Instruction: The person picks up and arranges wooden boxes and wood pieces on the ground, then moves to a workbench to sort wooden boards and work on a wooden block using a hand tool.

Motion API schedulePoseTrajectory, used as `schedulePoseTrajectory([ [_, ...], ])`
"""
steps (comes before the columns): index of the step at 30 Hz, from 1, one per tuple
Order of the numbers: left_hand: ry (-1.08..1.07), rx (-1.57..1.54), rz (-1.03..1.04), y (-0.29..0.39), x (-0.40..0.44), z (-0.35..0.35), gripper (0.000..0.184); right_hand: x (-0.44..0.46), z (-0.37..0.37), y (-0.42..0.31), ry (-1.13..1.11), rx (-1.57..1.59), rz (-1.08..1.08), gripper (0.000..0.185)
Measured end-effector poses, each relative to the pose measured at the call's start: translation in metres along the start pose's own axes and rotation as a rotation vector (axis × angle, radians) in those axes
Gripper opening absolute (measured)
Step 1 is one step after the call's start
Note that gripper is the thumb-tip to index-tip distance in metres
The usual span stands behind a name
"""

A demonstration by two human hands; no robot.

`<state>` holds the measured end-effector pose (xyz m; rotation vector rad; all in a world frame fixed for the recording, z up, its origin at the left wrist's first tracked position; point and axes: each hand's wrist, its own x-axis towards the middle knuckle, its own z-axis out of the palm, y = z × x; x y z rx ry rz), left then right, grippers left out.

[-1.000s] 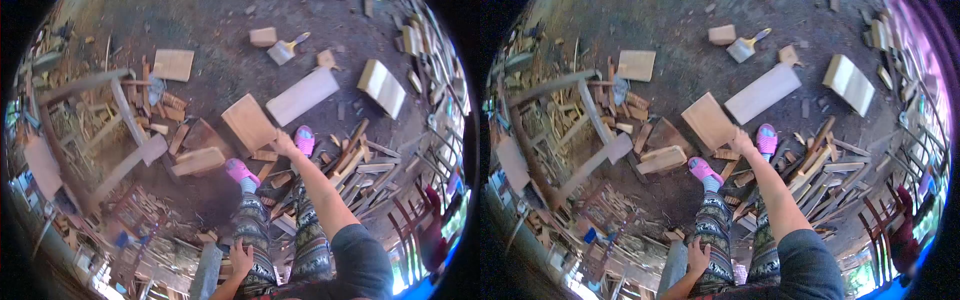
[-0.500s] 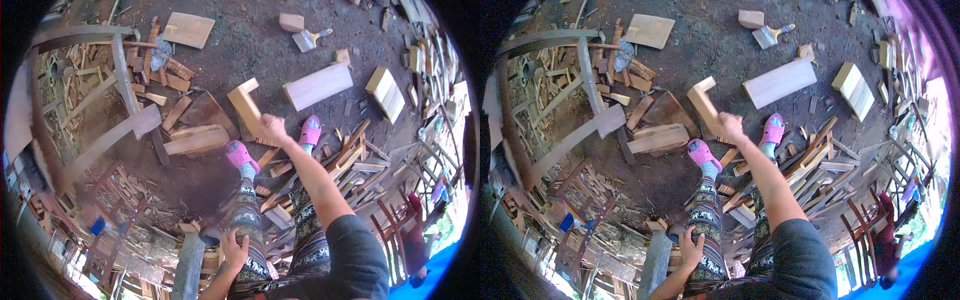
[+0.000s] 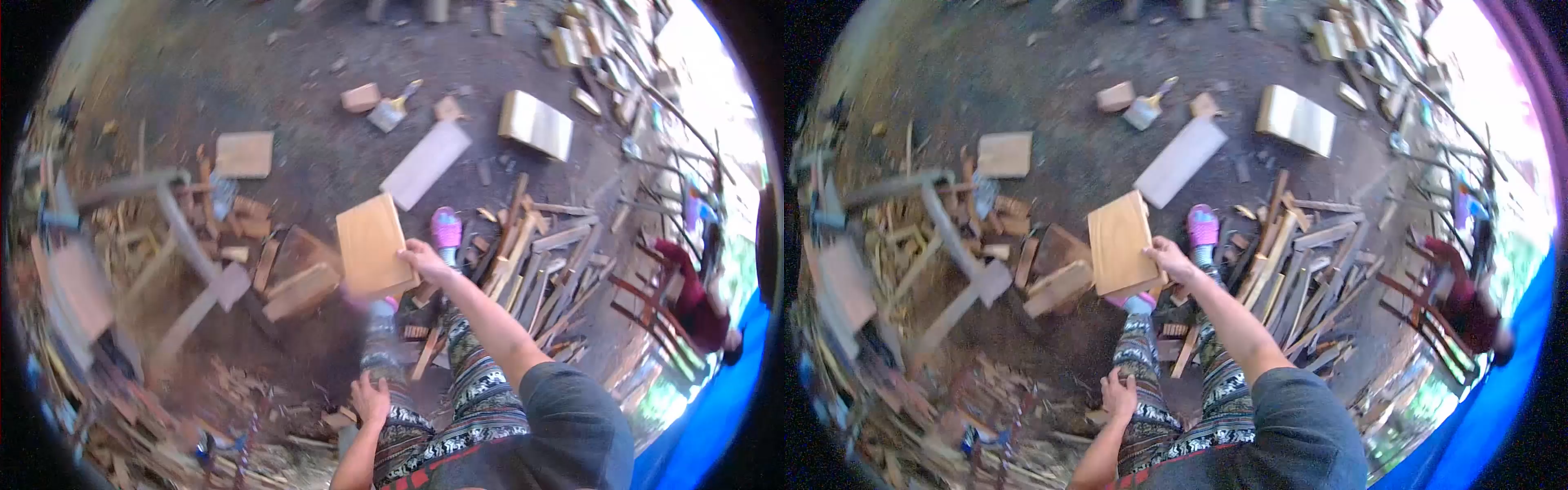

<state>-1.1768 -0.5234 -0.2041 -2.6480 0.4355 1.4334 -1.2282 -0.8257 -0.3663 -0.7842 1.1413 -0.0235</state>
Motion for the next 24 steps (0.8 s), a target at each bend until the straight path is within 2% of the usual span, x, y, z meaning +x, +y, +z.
schedulePoseTrajectory([
  [3,-0.002,0.05,0.044,0.013,0.003,-0.006,0.046,-0.009,-0.037,-0.004,0.185,0.219,0.178,0.027],
  [5,0.003,0.067,0.072,0.022,0.006,-0.009,0.046,-0.007,-0.066,0.01,0.325,0.448,0.192,0.022],
  [6,-0.001,0.067,0.06,0.032,0.008,-0.009,0.045,-0.01,-0.086,0.001,0.335,0.472,0.184,0.022],
  [8,0.015,0.12,0.073,0.05,0.01,-0.01,0.045,-0.022,-0.128,-0.011,0.305,0.755,0.269,0.018],
  [11,0.001,0.201,0.056,0.085,0.018,-0.006,0.043,-0.009,-0.201,-0.021,0.298,0.893,0.181,0.022],
  [12,0.0,0.231,0.051,0.092,0.022,-0.004,0.043,0.006,-0.224,-0.024,0.25,1.021,0.06,0.024],
  [13,0.0,0.263,0.046,0.097,0.024,-0.003,0.043,0.009,-0.257,-0.025,0.24,1.042,0.073,0.029],
  [14,-0.017,0.283,0.029,0.109,0.026,-0.004,0.042,0.041,-0.289,-0.003,0.268,1.143,-0.009,0.033],
  [15,-0.019,0.301,0.035,0.117,0.028,-0.004,0.042,0.044,-0.316,-0.027,0.346,1.142,0.031,0.036],
  [16,-0.024,0.337,0.033,0.123,0.03,-0.003,0.042,0.055,-0.342,-0.035,0.307,1.122,-0.133,0.038],
  [17,-0.031,0.372,0.03,0.13,0.033,-0.001,0.042,0.058,-0.363,-0.062,0.406,1.216,-0.098,0.039],
  [20,-0.088,0.431,-0.012,0.147,0.043,0.001,0.042,0.096,-0.438,-0.078,0.473,1.154,-0.216,0.025],
  [24,-0.122,0.452,0.023,0.138,0.048,0.011,0.04,0.128,-0.495,-0.102,0.534,1.177,-0.405,0.023],
])
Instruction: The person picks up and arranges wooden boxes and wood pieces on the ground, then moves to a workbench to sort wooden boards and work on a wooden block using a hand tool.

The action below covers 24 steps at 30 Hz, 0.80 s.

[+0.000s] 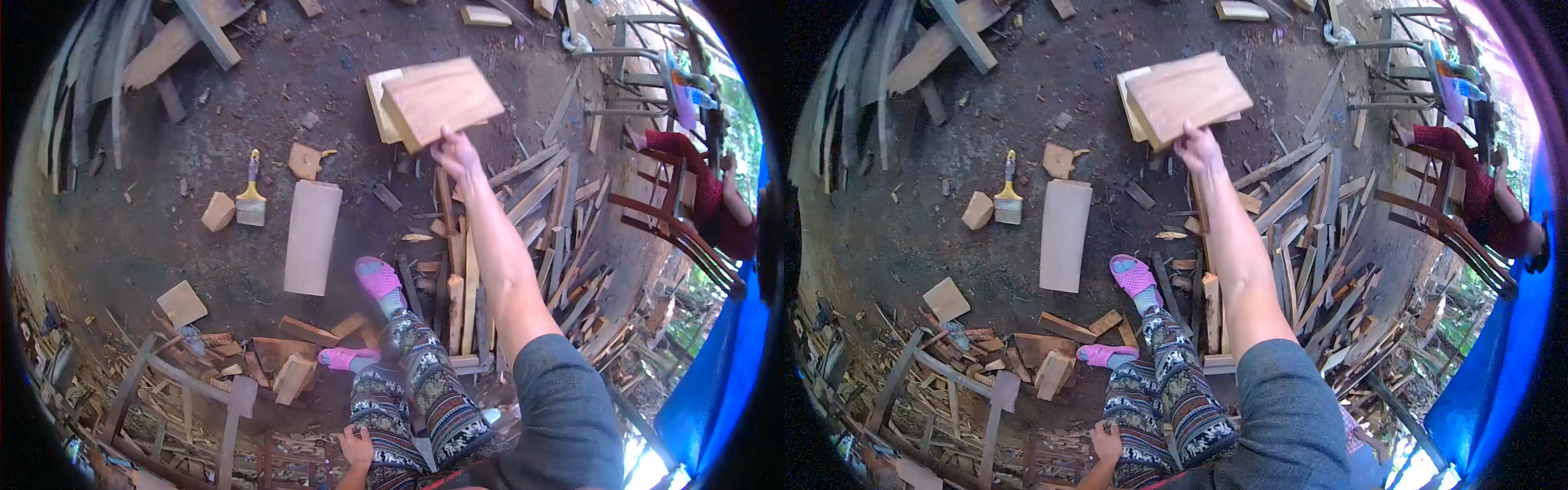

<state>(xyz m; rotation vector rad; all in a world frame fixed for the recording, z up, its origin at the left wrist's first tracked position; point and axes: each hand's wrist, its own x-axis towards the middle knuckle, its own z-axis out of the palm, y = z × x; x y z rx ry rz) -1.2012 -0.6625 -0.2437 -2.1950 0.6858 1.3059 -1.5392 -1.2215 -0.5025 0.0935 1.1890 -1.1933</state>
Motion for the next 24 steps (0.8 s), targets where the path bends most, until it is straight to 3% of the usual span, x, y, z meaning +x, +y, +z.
schedulePoseTrajectory([
  [5,-0.065,-0.004,-0.043,0.0,0.002,0.013,0.039,0.067,-0.034,0.02,0.024,-0.028,-0.005,0.026],
  [7,-0.001,0.04,0.071,-0.013,0.002,0.03,0.038,0.075,-0.045,0.034,0.056,-0.055,0.043,0.028],
  [10,-0.056,0.057,-0.039,0.004,-0.003,0.027,0.037,0.07,-0.036,0.044,0.038,0.011,-0.074,0.024],
  [13,-0.05,-0.045,-0.068,-0.001,-0.003,0.035,0.036,0.079,-0.031,0.049,0.061,0.023,0.001,0.024],
  [19,-0.039,-0.082,-0.054,-0.002,0.002,0.024,0.038,0.066,-0.02,0.058,0.281,-0.009,-0.118,0.045],
  [20,-0.028,-0.08,-0.077,0.007,0.005,0.014,0.039,0.06,-0.034,0.073,0.374,-0.092,-0.084,0.048],
  [21,-0.021,-0.082,-0.1,0.02,0.008,0.001,0.039,0.067,-0.075,0.091,0.134,-0.26,-0.034,0.047],
  [22,0.019,-0.069,-0.113,0.04,0.009,-0.024,0.038,0.024,-0.037,0.109,0.25,-0.471,-0.021,0.044],
  [23,0.032,-0.077,-0.111,0.049,0.015,-0.046,0.038,0.0,-0.025,0.13,0.297,-0.648,0.139,0.038],
  [24,0.03,-0.235,0.022,0.052,0.024,-0.07,0.038,-0.019,-0.036,0.153,0.112,-0.618,0.316,0.036],
])
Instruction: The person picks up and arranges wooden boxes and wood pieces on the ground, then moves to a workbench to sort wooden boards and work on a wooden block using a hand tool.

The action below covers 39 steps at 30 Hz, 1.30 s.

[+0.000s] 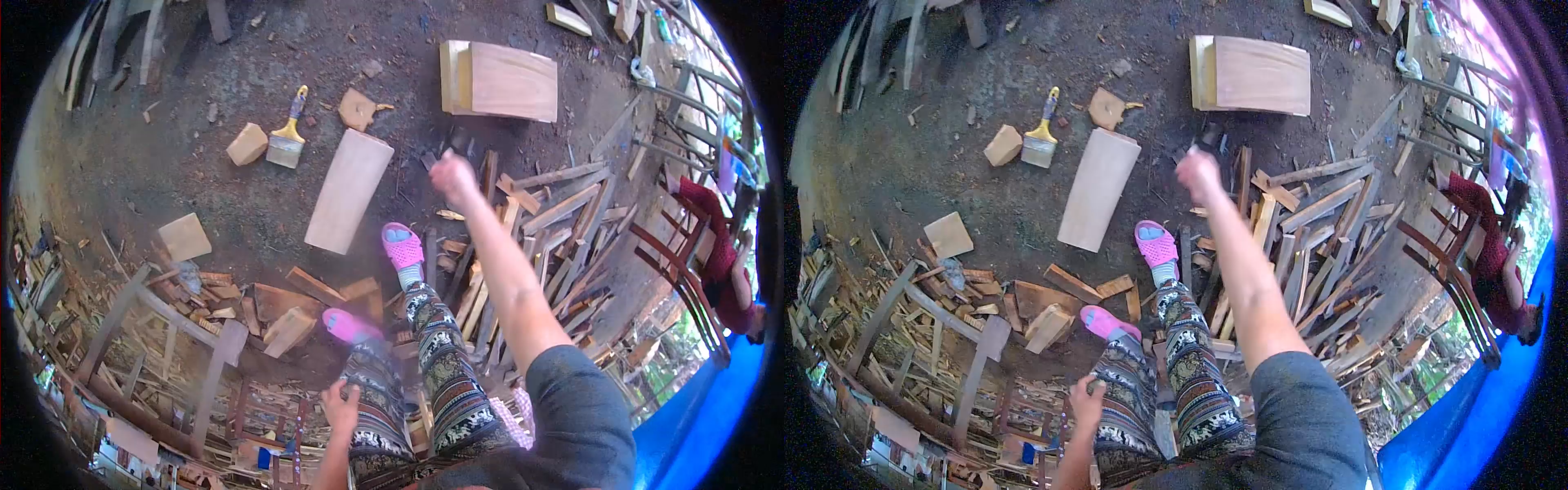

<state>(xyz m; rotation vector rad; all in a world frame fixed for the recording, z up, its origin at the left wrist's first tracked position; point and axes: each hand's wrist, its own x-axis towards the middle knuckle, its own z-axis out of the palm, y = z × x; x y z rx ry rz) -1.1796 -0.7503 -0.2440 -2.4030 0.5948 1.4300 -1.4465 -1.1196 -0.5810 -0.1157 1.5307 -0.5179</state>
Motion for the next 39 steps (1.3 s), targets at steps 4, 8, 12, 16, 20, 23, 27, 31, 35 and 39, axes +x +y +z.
schedulePoseTrajectory([
  [4,0.027,-0.772,0.004,0.066,0.005,-0.065,0.035,-0.04,0.06,0.077,-0.062,-0.156,0.2,0.065],
  [8,0.144,-0.218,0.324,0.095,0.002,-0.091,0.031,-0.037,0.104,0.114,-0.05,-0.109,0.232,0.085],
  [12,0.205,-0.001,0.331,0.085,0.047,-0.074,0.029,-0.022,0.134,0.117,-0.084,-0.026,0.189,0.088],
  [16,0.115,0.179,0.318,0.076,0.076,-0.105,0.028,-0.013,0.155,0.127,-0.015,0.161,0.136,0.085],
  [20,0.085,-0.144,0.197,0.03,0.11,-0.128,0.025,-0.014,0.149,0.143,0.109,0.309,0.013,0.074],
  [23,-0.087,-0.096,0.207,0.005,0.156,-0.142,0.027,-0.036,0.121,0.139,0.241,0.365,-0.004,0.068],
  [27,-0.116,0.227,0.409,0.054,0.224,-0.159,0.033,-0.094,0.08,0.109,0.193,0.755,0.176,0.075],
  [31,-0.112,0.339,0.481,0.188,0.27,-0.172,0.039,-0.127,0.028,0.067,0.219,1.015,0.051,0.084],
  [35,0.001,0.368,0.771,0.363,0.271,-0.162,0.041,-0.173,-0.002,-0.021,0.374,0.964,0.024,0.088],
  [39,0.061,0.379,0.993,0.513,0.256,-0.113,0.043,-0.152,-0.046,-0.03,0.338,1.012,0.069,0.103],
])
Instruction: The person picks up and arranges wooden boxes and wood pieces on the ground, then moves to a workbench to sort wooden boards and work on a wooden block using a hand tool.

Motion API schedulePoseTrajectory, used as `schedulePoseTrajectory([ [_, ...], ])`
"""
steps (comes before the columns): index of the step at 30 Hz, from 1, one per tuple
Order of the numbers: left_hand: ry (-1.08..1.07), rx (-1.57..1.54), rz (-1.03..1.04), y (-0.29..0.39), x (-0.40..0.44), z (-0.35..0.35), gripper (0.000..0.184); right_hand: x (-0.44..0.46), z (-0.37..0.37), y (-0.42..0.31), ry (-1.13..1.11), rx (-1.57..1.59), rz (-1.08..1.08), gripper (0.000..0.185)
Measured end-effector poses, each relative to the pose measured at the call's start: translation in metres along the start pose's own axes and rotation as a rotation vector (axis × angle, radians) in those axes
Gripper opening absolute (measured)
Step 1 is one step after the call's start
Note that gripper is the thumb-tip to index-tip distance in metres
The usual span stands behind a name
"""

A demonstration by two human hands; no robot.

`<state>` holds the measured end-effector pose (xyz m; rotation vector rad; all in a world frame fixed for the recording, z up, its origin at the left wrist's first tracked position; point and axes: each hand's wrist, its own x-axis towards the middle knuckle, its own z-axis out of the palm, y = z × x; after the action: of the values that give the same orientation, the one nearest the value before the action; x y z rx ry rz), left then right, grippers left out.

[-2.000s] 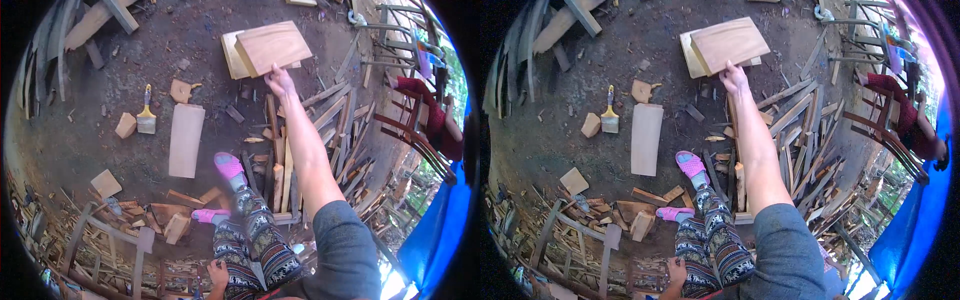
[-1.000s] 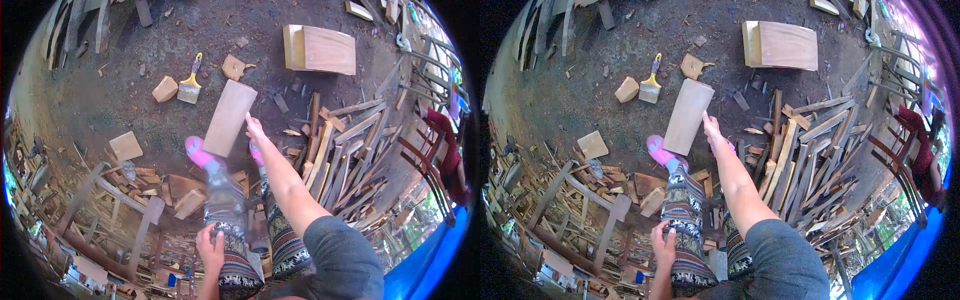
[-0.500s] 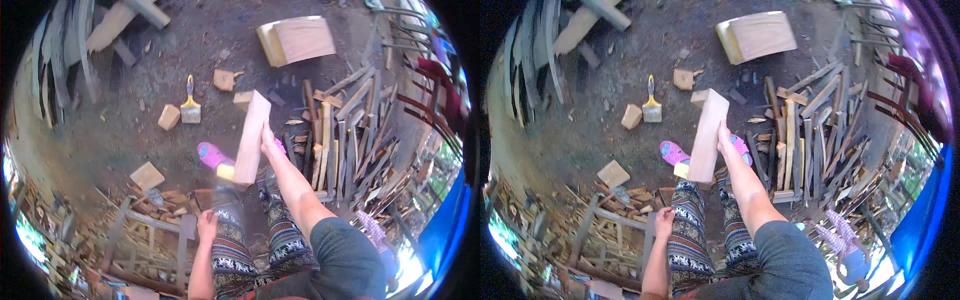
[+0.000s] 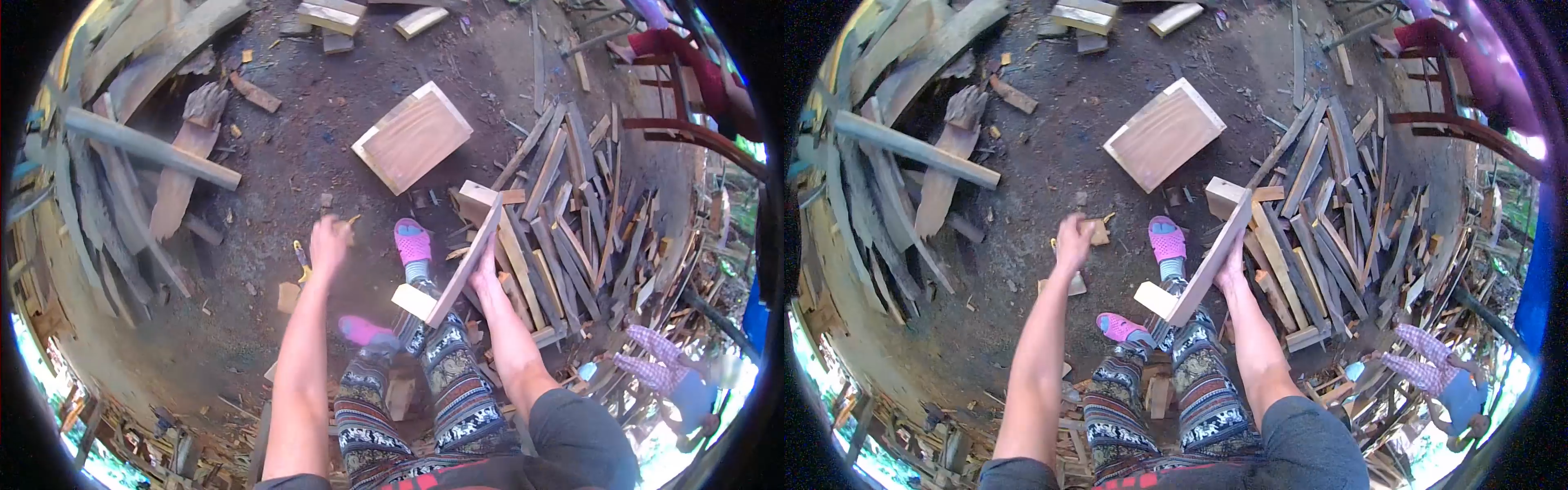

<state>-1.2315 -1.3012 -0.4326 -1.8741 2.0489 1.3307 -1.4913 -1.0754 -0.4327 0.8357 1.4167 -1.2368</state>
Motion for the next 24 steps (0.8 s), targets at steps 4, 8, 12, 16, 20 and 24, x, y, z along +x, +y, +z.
schedulePoseTrajectory([
  [4,-0.042,0.222,0.155,0.085,0.077,0.022,0.053,0.039,-0.046,-0.02,-0.312,0.242,0.276,0.072],
  [8,-0.102,0.42,0.12,0.147,0.137,0.057,0.078,0.025,-0.038,-0.047,-0.053,0.201,0.285,0.067],
  [12,-0.096,0.47,0.11,0.172,0.178,0.085,0.097,0.026,-0.054,-0.051,-0.027,0.241,0.224,0.067],
  [16,-0.197,0.508,0.011,0.174,0.202,0.097,0.086,0.033,-0.057,-0.057,-0.038,0.313,0.2,0.064],
  [20,-0.332,0.164,0.03,0.154,0.203,0.09,0.073,0.038,-0.023,-0.066,0.21,0.241,-0.025,0.059],
  [24,-0.129,0.231,0.097,0.154,0.159,0.063,0.056,0.049,0.011,-0.076,0.055,0.303,-0.131,0.084],
])
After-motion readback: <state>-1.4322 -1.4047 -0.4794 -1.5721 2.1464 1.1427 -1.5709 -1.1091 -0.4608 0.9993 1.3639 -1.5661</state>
